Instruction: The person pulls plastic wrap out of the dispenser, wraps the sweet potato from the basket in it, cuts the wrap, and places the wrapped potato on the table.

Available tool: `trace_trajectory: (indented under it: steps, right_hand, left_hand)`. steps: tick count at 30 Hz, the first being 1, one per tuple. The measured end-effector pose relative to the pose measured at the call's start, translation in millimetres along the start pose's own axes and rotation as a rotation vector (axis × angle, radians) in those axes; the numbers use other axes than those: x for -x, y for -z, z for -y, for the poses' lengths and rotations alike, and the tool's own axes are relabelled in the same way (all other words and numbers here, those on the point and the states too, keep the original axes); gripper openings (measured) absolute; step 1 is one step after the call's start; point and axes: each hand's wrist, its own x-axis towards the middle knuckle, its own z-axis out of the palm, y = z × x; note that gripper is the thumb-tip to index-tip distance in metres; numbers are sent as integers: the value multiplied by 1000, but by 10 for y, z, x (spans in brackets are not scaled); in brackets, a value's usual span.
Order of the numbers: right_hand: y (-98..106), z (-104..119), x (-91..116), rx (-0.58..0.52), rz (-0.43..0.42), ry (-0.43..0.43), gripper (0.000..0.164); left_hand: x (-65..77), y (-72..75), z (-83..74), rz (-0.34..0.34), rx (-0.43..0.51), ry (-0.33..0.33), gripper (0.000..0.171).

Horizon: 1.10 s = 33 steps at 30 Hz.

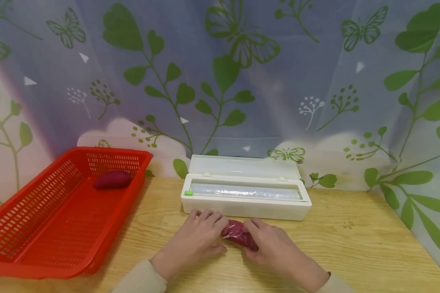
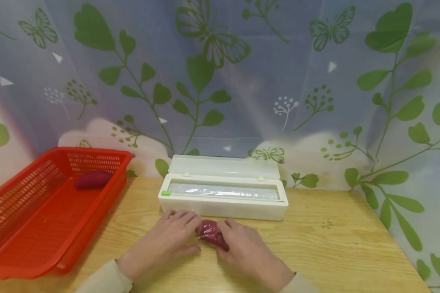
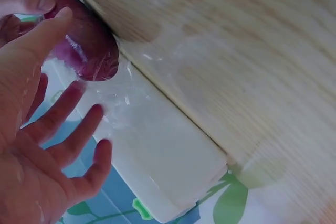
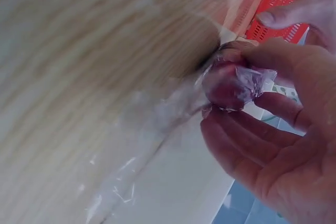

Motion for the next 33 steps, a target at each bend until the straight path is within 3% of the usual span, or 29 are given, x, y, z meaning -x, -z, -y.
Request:
trace_trajectory:
  steps: [2,7,9,11,14,16,23,25,29,33]
  right_hand:
    - [-8,-29,14,-30,-19,26,29]
    - [12,-98,23,-136,-39,97,16]
    - [24,-115,27,-161,-13,77,20]
    - [29,-128,37,-171,30,35,34]
    - [16,-141,50,-148,60,2,49]
    - [8,-160,57,-172,70,-2,49]
    - [69,-312,85,-511,175,1,35]
    - [87,-356,96,-563,192,12,32]
    - [113,-407,104,-613,213,0,26]
    - [127,-426,87,-571,202,-12,19]
  left_hand:
    - [-16,-16,-14,-30,-12,-8,47]
    - [-45,-65,-24,-143,-5,-62,25]
    - [-56,-81,-23,-168,0,-81,18]
    - [-69,-88,-23,-176,10,-91,15]
    - [-89,-80,-26,-158,23,-96,14]
    - [-101,-67,-28,-136,43,-99,14]
    - [-149,17,9,-70,215,-97,12]
    - [-161,38,15,-61,248,-107,11]
    - [-184,63,1,-37,291,-109,11]
    - [-221,90,-21,13,355,-74,18]
